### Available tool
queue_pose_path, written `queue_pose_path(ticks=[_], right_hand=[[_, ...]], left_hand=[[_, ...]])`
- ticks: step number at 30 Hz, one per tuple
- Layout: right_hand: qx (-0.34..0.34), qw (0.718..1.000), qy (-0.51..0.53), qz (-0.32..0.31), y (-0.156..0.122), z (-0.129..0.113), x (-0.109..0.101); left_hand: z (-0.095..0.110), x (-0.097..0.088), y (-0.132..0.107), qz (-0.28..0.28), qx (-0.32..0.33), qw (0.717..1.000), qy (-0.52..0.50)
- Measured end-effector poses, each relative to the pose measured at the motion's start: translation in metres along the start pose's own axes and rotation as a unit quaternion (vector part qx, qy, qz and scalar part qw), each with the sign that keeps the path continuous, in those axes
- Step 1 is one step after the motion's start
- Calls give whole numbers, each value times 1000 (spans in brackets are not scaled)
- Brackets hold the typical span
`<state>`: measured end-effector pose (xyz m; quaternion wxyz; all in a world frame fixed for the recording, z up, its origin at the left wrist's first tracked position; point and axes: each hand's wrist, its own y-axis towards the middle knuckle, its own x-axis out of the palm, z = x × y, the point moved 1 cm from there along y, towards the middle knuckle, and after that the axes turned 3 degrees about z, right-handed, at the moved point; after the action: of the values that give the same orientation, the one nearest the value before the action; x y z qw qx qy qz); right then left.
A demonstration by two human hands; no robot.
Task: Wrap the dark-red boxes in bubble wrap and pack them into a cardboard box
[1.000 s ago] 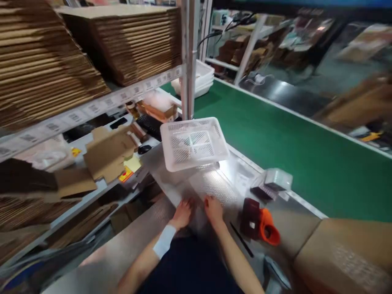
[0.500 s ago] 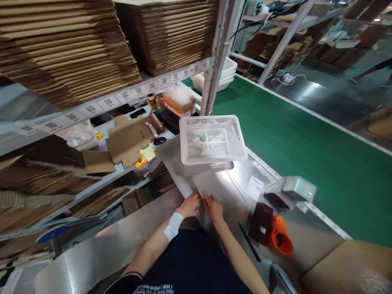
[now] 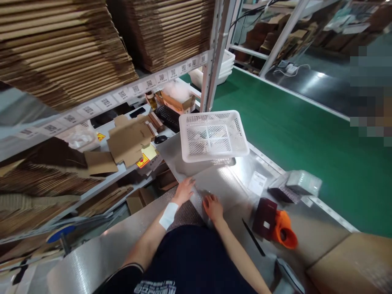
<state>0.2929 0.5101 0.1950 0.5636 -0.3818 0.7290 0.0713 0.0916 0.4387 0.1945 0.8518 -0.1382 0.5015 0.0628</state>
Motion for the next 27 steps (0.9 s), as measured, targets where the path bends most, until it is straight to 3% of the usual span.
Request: queue_pose_path(ticks=[4, 13, 18, 21, 23, 25, 27], right_hand=[[-20, 1000, -6, 2, -1, 3, 3], [-41, 999, -5, -2, -19, 6, 14], [-122, 992, 42, 1, -40, 35, 28], [-145, 987, 73, 18, -60, 56, 31], [-73, 992, 82, 64, -78, 70, 29], [66, 989, 63, 113, -100, 87, 23], [203, 971, 12, 125, -122, 105, 16]], left_hand=[[-9, -15, 14, -52, 11, 998, 25], [-29, -33, 30, -86, 59, 993, 61], [-47, -43, 58, -117, 106, 985, 68], [-50, -45, 67, -128, 89, 985, 69], [-48, -45, 68, -122, 64, 989, 60], [-44, -45, 66, -113, 47, 991, 52], [-40, -45, 64, -105, 37, 992, 51]])
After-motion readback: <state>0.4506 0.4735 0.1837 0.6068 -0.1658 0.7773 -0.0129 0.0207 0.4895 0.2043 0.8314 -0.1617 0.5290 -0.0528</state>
